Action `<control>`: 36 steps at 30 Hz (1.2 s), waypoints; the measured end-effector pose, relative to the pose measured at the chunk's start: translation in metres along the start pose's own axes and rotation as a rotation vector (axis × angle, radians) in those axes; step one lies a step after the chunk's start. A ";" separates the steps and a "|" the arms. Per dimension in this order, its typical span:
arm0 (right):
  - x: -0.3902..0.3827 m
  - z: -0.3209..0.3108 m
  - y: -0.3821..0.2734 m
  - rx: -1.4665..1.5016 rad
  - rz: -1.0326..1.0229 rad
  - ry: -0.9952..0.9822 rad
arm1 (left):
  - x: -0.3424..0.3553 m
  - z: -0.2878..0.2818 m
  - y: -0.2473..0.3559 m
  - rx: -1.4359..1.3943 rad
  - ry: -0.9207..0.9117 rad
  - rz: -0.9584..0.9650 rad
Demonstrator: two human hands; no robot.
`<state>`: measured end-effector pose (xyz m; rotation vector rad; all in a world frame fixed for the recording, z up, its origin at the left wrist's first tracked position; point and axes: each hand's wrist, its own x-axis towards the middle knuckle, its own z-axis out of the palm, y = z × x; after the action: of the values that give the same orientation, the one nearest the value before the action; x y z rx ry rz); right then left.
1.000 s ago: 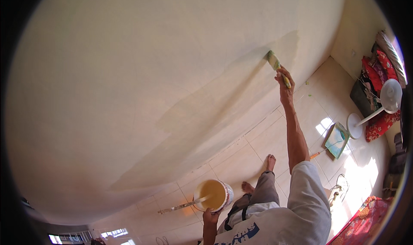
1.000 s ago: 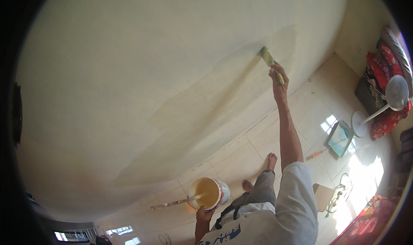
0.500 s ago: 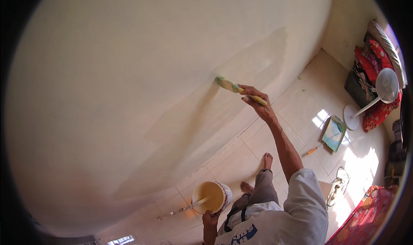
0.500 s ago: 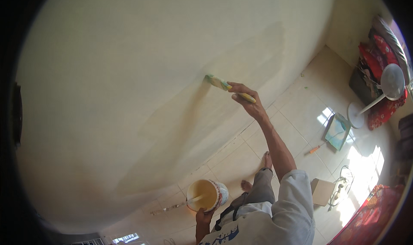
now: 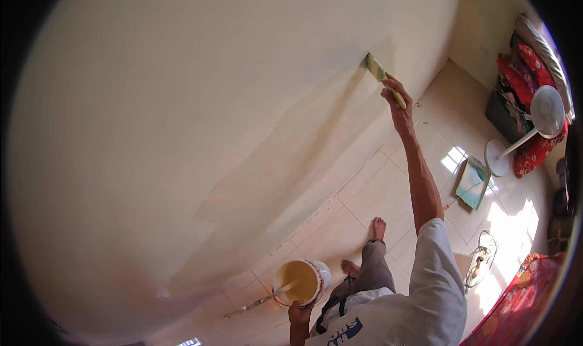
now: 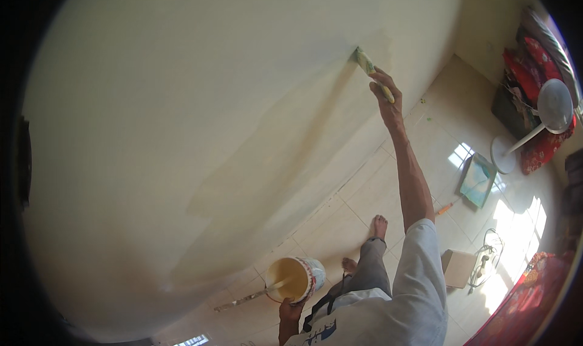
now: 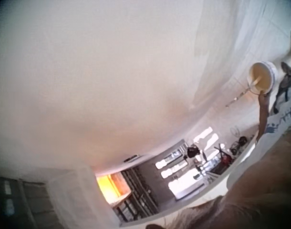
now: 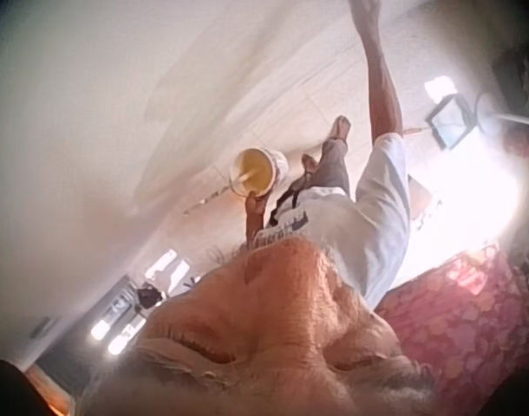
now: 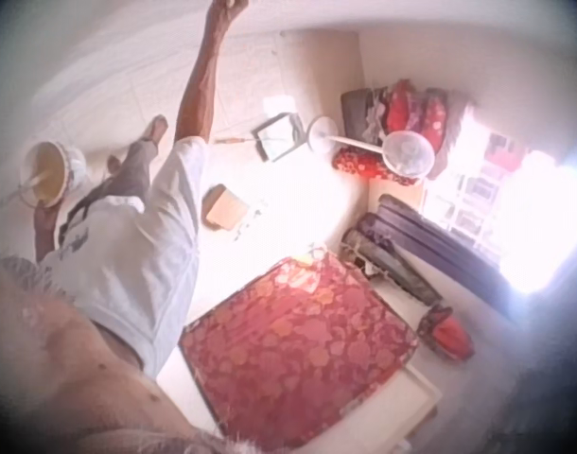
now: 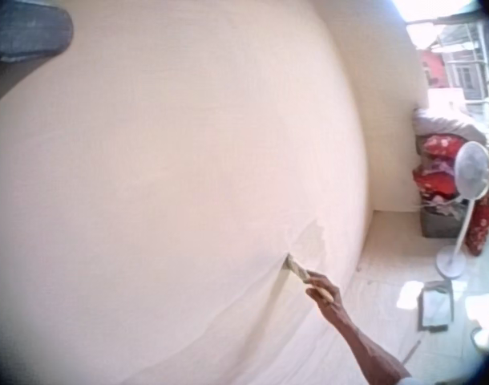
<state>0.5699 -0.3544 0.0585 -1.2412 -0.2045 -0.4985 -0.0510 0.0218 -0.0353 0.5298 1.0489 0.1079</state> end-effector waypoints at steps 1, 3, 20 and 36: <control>-0.018 0.015 -0.003 -0.045 -0.024 0.010 | 0.012 -0.005 0.008 0.012 -0.002 -0.013; -0.051 0.041 -0.021 -0.148 -0.069 -0.074 | 0.019 -0.007 0.008 0.014 0.010 -0.028; -0.054 -0.010 0.047 0.071 0.184 0.037 | 0.038 -0.033 0.014 -0.025 0.026 -0.068; -0.166 0.090 0.005 0.094 0.328 -0.345 | 0.041 -0.032 0.019 -0.089 -0.016 -0.092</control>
<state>0.4373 -0.2268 0.0153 -1.2328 -0.3049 0.0107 -0.0546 0.0634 -0.0718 0.4004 1.0458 0.0691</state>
